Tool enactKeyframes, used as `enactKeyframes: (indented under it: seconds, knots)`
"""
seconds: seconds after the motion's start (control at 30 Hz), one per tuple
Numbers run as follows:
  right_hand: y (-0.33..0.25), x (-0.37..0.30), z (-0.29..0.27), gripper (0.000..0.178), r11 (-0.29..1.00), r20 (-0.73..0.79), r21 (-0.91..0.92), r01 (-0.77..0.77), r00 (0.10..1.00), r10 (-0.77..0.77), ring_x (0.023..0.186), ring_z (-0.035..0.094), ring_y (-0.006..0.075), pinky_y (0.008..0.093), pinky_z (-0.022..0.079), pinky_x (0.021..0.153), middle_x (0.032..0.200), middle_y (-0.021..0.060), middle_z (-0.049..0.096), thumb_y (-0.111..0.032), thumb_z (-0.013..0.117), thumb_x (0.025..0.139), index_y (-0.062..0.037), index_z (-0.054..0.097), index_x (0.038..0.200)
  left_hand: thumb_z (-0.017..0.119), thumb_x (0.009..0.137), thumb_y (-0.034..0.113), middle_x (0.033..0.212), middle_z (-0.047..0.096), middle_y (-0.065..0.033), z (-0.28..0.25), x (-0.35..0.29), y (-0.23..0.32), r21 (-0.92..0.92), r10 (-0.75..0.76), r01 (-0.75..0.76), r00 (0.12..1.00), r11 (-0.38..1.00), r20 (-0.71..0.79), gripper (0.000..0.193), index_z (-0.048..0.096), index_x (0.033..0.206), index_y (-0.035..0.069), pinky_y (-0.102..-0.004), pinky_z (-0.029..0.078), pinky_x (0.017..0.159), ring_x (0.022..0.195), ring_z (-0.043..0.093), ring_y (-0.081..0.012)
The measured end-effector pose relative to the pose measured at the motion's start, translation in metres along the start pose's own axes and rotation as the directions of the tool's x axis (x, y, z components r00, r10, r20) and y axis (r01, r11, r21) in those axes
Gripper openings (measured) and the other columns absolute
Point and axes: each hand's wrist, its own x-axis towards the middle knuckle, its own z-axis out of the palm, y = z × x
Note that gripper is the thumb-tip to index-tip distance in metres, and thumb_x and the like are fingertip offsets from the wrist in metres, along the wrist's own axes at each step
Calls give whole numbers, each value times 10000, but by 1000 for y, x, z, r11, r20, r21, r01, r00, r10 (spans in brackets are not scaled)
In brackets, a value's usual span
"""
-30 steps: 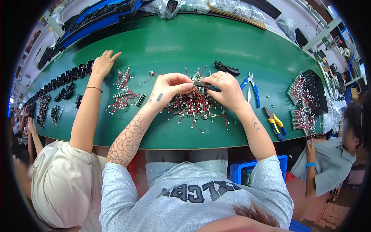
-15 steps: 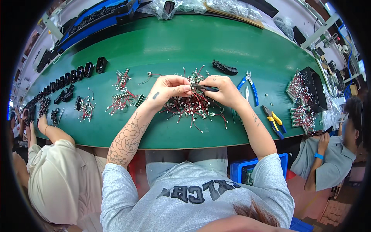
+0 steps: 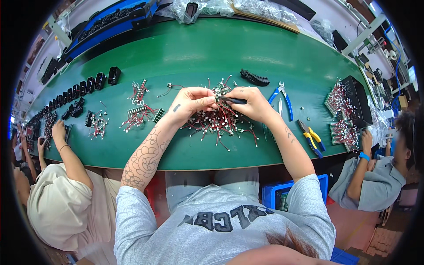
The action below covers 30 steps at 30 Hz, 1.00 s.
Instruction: Manually assembling small electronic components at a production line workstation.
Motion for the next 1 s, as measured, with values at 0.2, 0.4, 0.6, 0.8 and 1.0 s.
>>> enactKeyframes:
  seconds: [0.2, 0.4, 0.6, 0.8, 1.0]
  knots:
    - [-3, 0, 2, 326, 997, -61, -16, 69, 996, -70, 788, 616, 220, 309, 491, 728, 925, 68, 703, 11, 684, 728, -37, 720, 1048, 695, 907, 66, 894, 730, -96, 0, -1, 7, -22, 26, -27, 999, 999, -33, 124, 712, 1015, 8, -184, 536, 672, 755, 676, -112]
    - [-1, 1, -16, 338, 967, -132, -242, 75, 985, -110, 904, 629, 233, 345, 488, 841, 994, 46, 702, -77, 717, 736, -81, 709, 1074, 663, 906, 44, 1015, 739, -99, 12, -9, 22, 400, 173, -85, 966, 913, -190, 157, 729, 1041, -1, -174, 471, 575, 688, 636, -79]
    - [8, -1, -13, 396, 863, -220, -502, 51, 958, -185, 997, 615, 225, 358, 471, 910, 1059, 36, 684, -67, 718, 728, -108, 698, 1121, 681, 849, 71, 1031, 750, -37, -3, -11, 36, 943, 666, -208, 745, 259, -19, 231, 742, 1072, 67, -259, 493, 602, 693, 647, -140]
    - [5, 0, -10, 405, 887, -252, -460, 34, 953, -168, 1020, 608, 224, 359, 470, 926, 1077, 37, 679, -59, 711, 731, -115, 693, 1132, 646, 880, 74, 989, 723, -39, -51, -24, 42, 949, 582, 312, 781, -50, -227, 226, 716, 1094, 45, -260, 485, 635, 734, 609, -130]
    - [4, 1, -9, 375, 903, -261, -427, 38, 952, -163, 996, 619, 226, 352, 476, 916, 1055, 37, 690, -53, 704, 735, -106, 703, 1107, 637, 896, 82, 950, 699, -61, -50, -18, 43, 884, 454, 143, 814, 446, -361, 225, 708, 1105, 36, -238, 477, 656, 769, 583, -105]
